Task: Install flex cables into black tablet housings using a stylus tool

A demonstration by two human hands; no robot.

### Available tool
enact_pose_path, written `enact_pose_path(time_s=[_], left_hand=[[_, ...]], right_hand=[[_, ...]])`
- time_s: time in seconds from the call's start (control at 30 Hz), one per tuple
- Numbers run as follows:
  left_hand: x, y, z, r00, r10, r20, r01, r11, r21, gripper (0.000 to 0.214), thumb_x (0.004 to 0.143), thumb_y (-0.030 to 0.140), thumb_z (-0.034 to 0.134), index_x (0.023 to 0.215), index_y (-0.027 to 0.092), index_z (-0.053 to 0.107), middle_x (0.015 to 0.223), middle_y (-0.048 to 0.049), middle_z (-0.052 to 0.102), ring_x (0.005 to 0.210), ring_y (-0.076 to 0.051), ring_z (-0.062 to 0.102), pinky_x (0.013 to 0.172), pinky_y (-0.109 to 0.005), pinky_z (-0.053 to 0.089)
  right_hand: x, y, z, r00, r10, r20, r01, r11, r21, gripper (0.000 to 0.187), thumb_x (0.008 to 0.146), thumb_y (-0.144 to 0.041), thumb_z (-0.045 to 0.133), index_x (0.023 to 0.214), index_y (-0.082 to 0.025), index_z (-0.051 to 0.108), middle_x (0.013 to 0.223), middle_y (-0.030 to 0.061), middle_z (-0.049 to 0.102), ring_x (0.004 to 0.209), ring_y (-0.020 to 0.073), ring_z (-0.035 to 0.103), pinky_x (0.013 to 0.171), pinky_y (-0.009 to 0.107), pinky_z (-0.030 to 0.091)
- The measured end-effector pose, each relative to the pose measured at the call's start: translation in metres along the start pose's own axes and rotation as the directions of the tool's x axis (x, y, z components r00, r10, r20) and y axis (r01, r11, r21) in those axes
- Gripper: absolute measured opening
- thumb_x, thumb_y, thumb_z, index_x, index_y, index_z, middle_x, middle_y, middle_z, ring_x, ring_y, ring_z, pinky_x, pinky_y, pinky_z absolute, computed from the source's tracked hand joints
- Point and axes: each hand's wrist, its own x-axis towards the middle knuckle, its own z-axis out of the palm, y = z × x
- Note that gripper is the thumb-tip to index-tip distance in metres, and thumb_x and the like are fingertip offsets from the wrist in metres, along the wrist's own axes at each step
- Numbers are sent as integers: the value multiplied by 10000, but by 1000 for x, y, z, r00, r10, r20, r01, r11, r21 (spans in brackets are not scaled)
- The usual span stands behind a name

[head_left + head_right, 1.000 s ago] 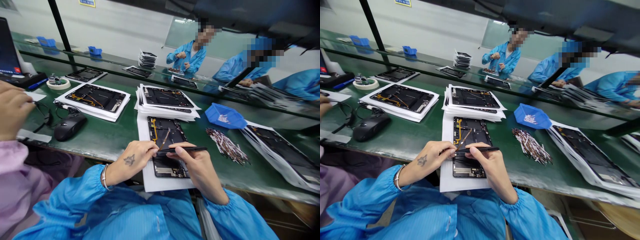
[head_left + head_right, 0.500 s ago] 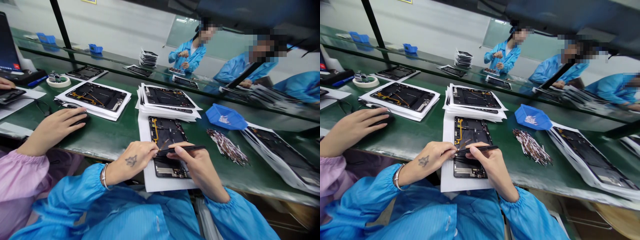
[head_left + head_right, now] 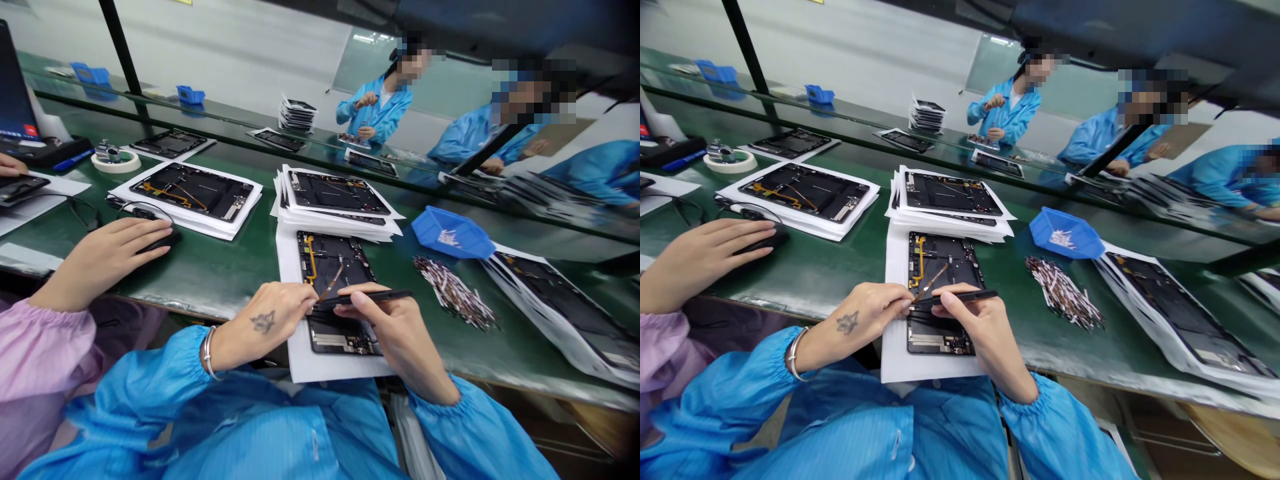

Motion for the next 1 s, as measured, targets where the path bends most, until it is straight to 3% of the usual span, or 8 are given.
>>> enact_pose_path(time_s=[0.13,0.3,0.4,0.53,0.77,1.0], left_hand=[[0,0,1,1000,14,1,-14,1000,27,168,989,159,483,924,171,637,843,3,691,723,-139,641,645,-236,423],[-4,-13,0,975,141,-174,-124,987,107,235,1016,182,438,1161,139,619,1117,-73,705,997,-189,664,879,-305,517],[-9,-21,1,969,230,-89,-202,947,252,277,983,102,442,1218,125,586,1191,-96,675,1091,-219,628,932,-368,528],[-13,-22,3,970,243,17,-233,905,355,323,927,30,466,1211,127,584,1257,-107,646,1178,-231,595,983,-392,519],[-14,-20,4,972,234,35,-232,909,346,356,911,5,447,1229,114,564,1245,-131,642,1183,-225,596,984,-385,524],[-14,-23,7,974,224,29,-222,921,322,317,937,30,442,1207,134,571,1217,-123,644,1168,-227,595,976,-410,529]], right_hand=[[0,1,-2,1000,9,-7,-9,1000,-27,268,786,-451,791,852,-192,778,816,42,735,707,189,725,692,274,613],[12,0,-8,992,122,-27,-121,992,48,356,692,-499,846,802,-169,772,717,39,712,671,166,696,686,266,616],[22,-5,-11,971,236,27,-237,969,63,407,637,-510,872,763,-141,757,679,43,697,622,143,670,612,230,608],[29,-10,-13,929,355,101,-362,931,53,444,595,-498,897,762,-115,749,651,57,703,522,120,651,500,175,571],[33,-9,-12,878,455,145,-471,877,98,380,585,-412,925,723,-108,743,647,72,718,506,114,666,475,134,567],[33,-11,-11,869,472,148,-487,869,84,313,655,-381,895,734,-113,752,654,74,723,525,117,673,506,144,582]])
